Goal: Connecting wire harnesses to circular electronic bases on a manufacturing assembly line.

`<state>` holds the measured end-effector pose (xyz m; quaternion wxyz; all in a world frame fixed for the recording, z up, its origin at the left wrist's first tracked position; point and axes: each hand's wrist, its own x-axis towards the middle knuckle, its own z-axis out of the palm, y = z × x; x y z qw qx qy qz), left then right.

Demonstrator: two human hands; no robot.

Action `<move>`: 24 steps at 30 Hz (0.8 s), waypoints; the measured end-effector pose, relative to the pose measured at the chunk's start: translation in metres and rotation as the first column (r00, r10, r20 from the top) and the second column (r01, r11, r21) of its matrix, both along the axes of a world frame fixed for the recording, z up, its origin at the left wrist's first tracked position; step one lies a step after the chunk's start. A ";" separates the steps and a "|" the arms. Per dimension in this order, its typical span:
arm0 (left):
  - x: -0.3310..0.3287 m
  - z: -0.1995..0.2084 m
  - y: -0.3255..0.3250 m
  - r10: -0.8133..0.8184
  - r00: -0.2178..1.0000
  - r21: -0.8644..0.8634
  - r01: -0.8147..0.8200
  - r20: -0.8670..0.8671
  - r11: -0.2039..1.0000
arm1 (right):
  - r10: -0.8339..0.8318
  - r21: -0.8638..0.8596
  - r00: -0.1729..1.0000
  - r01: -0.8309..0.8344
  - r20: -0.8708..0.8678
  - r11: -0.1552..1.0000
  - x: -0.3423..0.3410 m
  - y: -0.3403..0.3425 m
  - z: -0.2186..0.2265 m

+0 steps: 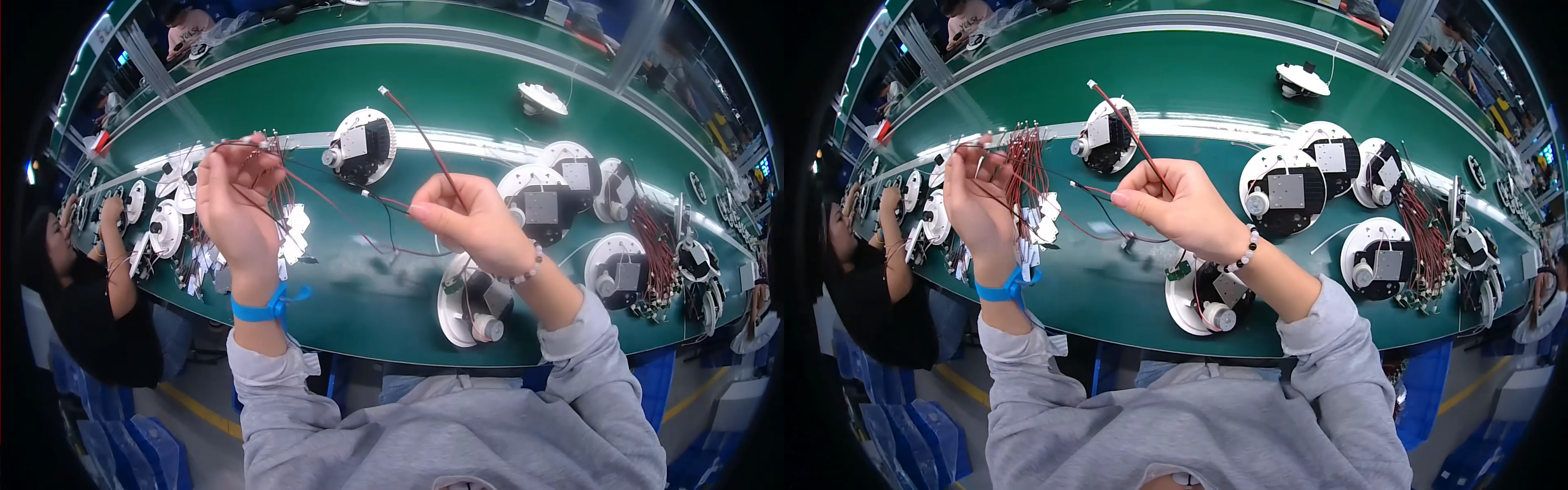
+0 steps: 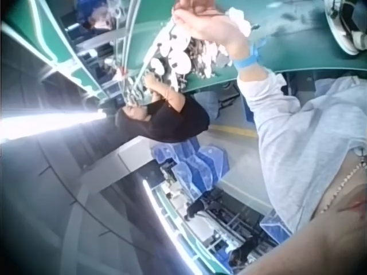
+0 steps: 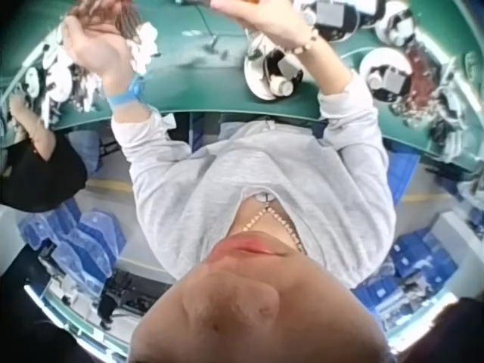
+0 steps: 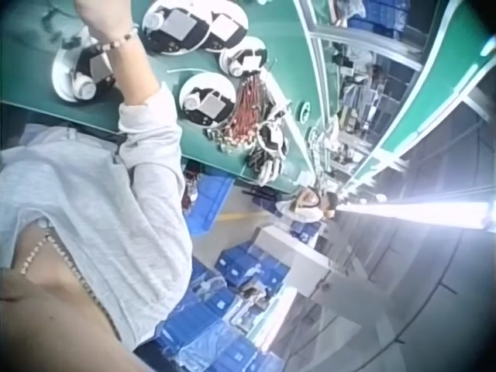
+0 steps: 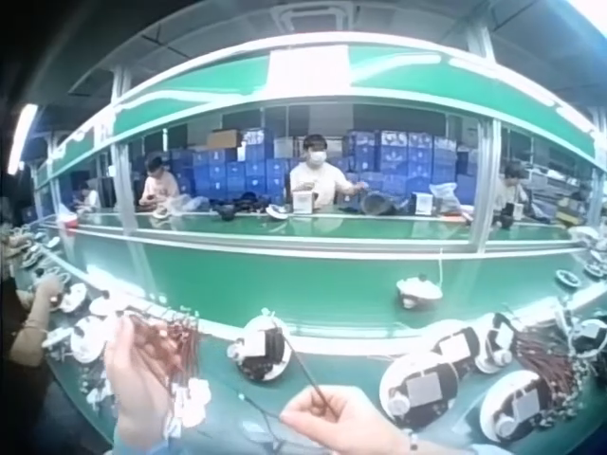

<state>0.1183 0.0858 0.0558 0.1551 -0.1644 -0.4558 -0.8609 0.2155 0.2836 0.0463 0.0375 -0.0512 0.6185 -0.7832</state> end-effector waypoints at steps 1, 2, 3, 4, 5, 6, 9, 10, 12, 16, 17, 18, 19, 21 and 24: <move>-0.003 -0.001 -0.003 -0.049 0.998 0.019 0.049 0.026 0.999 | 0.000 -0.009 1.000 0.000 -0.009 1.000 0.000 -0.001 0.000; -0.001 -0.005 0.000 -0.049 0.998 0.019 0.049 0.026 0.999 | 0.000 -0.017 1.000 0.000 -0.018 1.000 0.000 -0.001 0.000; 0.004 -0.010 0.010 -0.195 0.978 0.010 0.194 0.081 0.981 | -0.001 -0.017 1.000 0.001 -0.018 1.000 0.000 -0.003 -0.001; 0.011 -0.012 0.018 -0.331 0.934 0.006 0.333 0.135 0.943 | 0.002 0.014 1.000 -0.002 -0.031 1.000 -0.001 -0.007 -0.001; 0.019 -0.013 0.026 -0.324 0.936 0.002 0.327 0.141 0.945 | 0.009 0.040 0.999 -0.008 -0.039 0.999 -0.003 -0.010 -0.003; 0.028 -0.015 0.035 -0.431 0.880 0.011 0.438 0.200 0.899 | 0.015 0.034 0.999 -0.014 -0.035 0.999 -0.005 -0.012 -0.006; 0.026 -0.016 0.036 -0.658 0.730 0.173 0.635 0.185 0.753 | 0.014 0.181 0.995 0.003 -0.095 0.983 -0.002 -0.017 -0.005; 0.023 -0.015 0.036 -0.762 0.640 0.303 0.711 0.095 0.635 | 0.016 0.183 0.996 0.002 -0.093 0.983 0.000 -0.017 -0.005; 0.026 -0.010 0.040 -0.702 0.693 0.313 0.638 0.164 0.703 | -0.033 0.349 0.983 0.095 -0.181 0.932 0.002 -0.017 -0.008; 0.024 -0.016 0.043 -0.628 0.773 0.124 0.617 0.085 0.777 | 0.003 0.417 0.935 0.155 -0.354 0.895 0.003 -0.013 -0.010; 0.027 -0.018 0.042 -0.552 0.833 0.010 0.552 0.012 0.834 | -0.008 0.422 0.916 0.193 -0.401 0.886 0.002 -0.015 -0.011; 0.029 -0.019 0.040 -0.476 0.877 -0.097 0.469 -0.071 0.878 | -0.019 0.424 0.894 0.231 -0.448 0.876 0.001 -0.017 -0.012; 0.028 -0.020 0.039 -0.483 0.865 -0.118 0.470 -0.138 0.875 | -0.023 0.423 0.895 0.233 -0.445 0.876 0.001 -0.016 -0.012; 0.036 -0.016 0.041 -0.423 0.899 -0.166 0.402 -0.114 0.900 | -0.038 0.420 0.911 0.226 -0.410 0.879 0.001 -0.014 -0.010; 0.036 -0.014 0.038 -0.420 0.901 -0.244 0.384 -0.113 0.890 | -0.070 0.263 0.936 0.168 -0.345 0.950 0.001 -0.011 -0.010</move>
